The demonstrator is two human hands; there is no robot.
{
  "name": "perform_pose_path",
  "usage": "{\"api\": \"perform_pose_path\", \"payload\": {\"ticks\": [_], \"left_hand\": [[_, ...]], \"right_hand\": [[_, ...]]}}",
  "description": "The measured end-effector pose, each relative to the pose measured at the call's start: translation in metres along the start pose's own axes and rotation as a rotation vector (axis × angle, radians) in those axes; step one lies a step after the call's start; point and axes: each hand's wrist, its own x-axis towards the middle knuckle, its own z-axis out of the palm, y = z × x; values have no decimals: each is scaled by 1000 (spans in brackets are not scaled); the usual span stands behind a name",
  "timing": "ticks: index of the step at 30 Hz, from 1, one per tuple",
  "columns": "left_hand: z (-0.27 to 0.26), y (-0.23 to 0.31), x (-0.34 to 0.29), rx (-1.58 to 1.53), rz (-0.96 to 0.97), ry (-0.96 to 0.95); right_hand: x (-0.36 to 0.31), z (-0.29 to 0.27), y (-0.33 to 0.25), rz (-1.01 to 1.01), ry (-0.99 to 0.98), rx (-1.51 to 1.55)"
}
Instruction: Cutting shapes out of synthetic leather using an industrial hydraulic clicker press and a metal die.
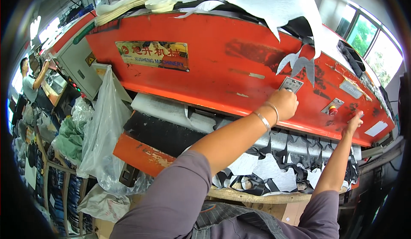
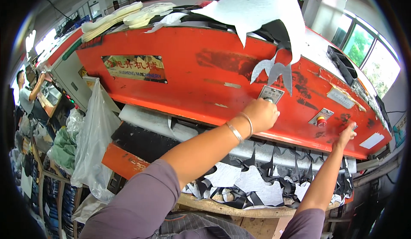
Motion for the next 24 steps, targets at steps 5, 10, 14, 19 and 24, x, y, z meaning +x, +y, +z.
{"api": "perform_pose_path", "payload": {"ticks": [5, 10, 14, 19, 24], "left_hand": [[-5, 4, -118, -232, -192, 5], [-65, -10, -299, -22, -455, -286], [-55, 10, -370, 114, -388, -111], [-47, 10, -372, 237, -468, -19], [-58, 0, -357, 218, -520, -148]], "right_hand": [[-50, -84, -10, -70, -191, 182], [-126, -95, -70, -277, -306, 235], [-259, -42, -123, -734, -565, 247], [-448, 29, -153, -1102, -1172, 266], [-487, 88, -122, -1149, -1393, 43]]}}
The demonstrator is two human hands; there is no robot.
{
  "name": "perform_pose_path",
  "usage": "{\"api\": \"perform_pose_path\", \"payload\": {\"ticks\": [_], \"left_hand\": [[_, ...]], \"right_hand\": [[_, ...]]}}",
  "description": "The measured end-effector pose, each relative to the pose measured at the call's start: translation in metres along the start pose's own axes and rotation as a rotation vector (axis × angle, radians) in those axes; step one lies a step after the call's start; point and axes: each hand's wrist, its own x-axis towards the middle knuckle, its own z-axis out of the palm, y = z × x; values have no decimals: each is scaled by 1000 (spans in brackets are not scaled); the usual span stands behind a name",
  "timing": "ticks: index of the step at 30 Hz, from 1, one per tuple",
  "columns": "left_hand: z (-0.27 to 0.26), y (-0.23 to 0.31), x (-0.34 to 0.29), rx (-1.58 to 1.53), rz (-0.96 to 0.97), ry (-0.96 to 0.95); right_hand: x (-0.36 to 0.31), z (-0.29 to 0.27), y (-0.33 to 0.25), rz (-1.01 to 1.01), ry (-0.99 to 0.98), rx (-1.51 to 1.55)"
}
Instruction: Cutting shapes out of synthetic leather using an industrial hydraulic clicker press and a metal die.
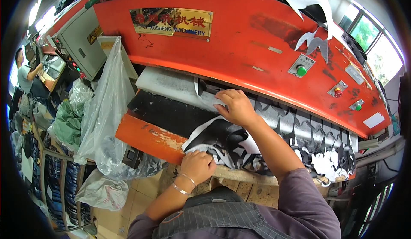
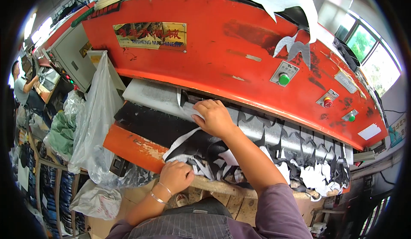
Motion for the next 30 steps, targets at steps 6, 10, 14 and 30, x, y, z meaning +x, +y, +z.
{"api": "perform_pose_path", "payload": {"ticks": [6, 10, 14, 30], "left_hand": [[-13, -24, 39, -446, -33, -268], [-11, -56, 91, -819, -263, -64], [-3, -73, 144, -789, -263, 265], [2, 4, 159, -1567, -93, 16]], "right_hand": [[13, 62, 75, 2, -69, -251], [29, 68, 86, -10, -69, -144], [25, 42, 71, 111, -24, 180], [-52, -41, 15, 337, -59, 885]]}}
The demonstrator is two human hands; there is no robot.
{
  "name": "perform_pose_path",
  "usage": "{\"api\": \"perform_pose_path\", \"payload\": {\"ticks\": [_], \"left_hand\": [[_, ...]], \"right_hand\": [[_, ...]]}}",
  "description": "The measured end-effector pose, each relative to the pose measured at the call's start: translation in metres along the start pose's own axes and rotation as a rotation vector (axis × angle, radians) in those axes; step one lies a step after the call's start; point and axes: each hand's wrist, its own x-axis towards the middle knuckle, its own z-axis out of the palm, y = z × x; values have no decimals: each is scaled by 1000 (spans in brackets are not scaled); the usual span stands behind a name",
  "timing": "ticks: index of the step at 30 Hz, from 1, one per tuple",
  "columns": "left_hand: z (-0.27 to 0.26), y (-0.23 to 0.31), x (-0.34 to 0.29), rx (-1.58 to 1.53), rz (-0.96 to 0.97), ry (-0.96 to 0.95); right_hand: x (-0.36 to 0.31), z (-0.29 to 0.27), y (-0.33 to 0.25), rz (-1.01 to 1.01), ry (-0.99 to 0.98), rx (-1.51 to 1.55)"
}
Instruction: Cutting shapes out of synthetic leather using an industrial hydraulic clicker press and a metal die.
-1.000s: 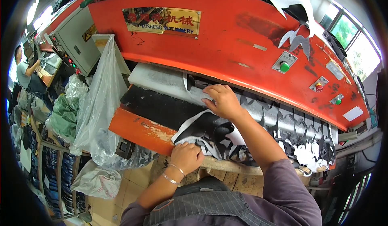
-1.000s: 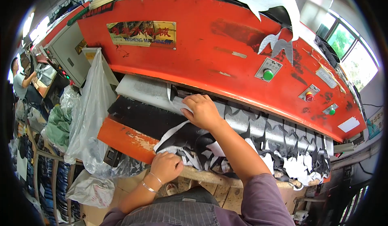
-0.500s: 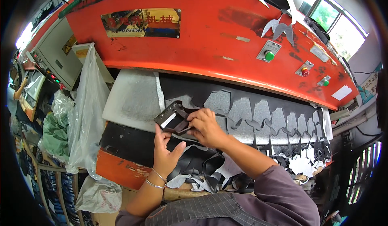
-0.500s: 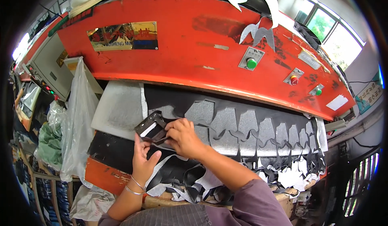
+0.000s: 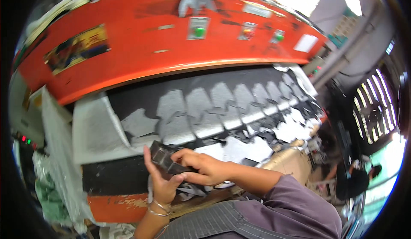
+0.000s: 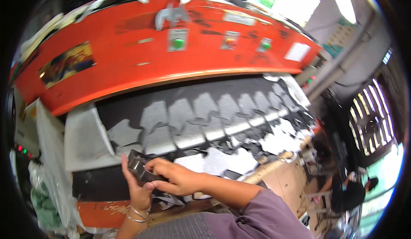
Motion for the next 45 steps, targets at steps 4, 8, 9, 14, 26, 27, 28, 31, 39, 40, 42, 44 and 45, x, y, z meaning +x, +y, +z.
{"api": "perform_pose_path", "payload": {"ticks": [4, 8, 9, 14, 26, 27, 28, 31, 39, 40, 42, 44, 45], "left_hand": [[24, -2, 0, 98, -18, -54], [21, -34, -2, 293, 90, 102], [13, -38, -6, 427, 49, 128], [70, -34, -2, 282, -85, 100], [159, -164, 26, 1350, -60, -179], [169, -164, 28, 1325, -90, -154], [181, -162, 25, 1421, -97, -137], [209, -155, 9, 1566, -10, -74], [246, -98, -12, 1257, 83, 164], [237, -89, -14, 1113, 27, 191], [212, -76, -21, 749, 77, 220], [209, -65, -28, 552, 62, 330], [207, -56, -32, 344, 53, 413]], "right_hand": [[-27, -10, 0, -46, 64, 5], [-46, -28, 8, 155, 224, 611], [-49, -37, 6, 167, 232, 508], [-80, -153, 54, 74, 327, -486], [-227, -345, 133, 165, 356, -1133], [-245, -354, 123, 103, 454, -1104], [-268, -366, 118, 187, 525, -1031], [-358, -403, 116, 613, 600, -903], [-469, -430, 123, 920, 485, -1096], [-467, -430, 117, 770, 604, -1084], [-475, -431, 113, 591, 799, -1064], [-469, -429, 90, 680, 1006, -703], [-466, -429, 72, 874, 1066, -331]]}}
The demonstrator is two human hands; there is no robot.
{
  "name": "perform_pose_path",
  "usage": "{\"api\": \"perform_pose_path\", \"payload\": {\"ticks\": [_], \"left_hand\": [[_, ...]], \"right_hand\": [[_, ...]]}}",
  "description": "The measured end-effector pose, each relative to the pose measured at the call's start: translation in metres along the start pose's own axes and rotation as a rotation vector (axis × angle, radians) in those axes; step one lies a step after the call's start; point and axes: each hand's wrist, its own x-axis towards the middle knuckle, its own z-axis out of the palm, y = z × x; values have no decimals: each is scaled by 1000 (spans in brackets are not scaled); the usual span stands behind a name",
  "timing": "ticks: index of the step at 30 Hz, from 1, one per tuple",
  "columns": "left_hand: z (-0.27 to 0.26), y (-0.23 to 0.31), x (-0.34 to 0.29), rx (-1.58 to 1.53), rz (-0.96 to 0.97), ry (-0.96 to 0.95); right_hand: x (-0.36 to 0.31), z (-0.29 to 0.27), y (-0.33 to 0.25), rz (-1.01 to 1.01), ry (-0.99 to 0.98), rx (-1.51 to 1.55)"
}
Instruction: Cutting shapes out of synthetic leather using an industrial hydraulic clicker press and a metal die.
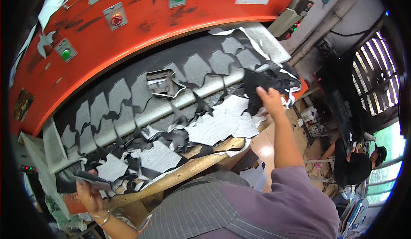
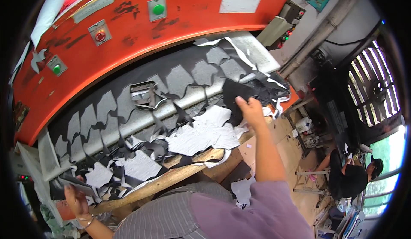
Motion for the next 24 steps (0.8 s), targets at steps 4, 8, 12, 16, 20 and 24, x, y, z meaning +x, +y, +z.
{"api": "perform_pose_path", "payload": {"ticks": [4, 8, 12, 16, 20, 24], "left_hand": [[-62, -37, 16, 370, -232, -85], [-49, -73, 27, 928, -161, -325], [-54, -94, 33, 1057, -33, -334], [-59, -109, 33, 1153, 123, -221], [-78, -107, 36, 891, 32, -153], [-107, -105, 33, 805, 295, 150]], "right_hand": [[-20, 5, -18, 82, -398, 161], [-22, 32, -1, -15, -208, -540], [-35, 62, -14, -102, -87, -655], [-39, 77, -4, -63, -58, -717], [-40, 61, -34, 2, 57, -607], [-49, 3, -52, -181, 100, 467]]}}
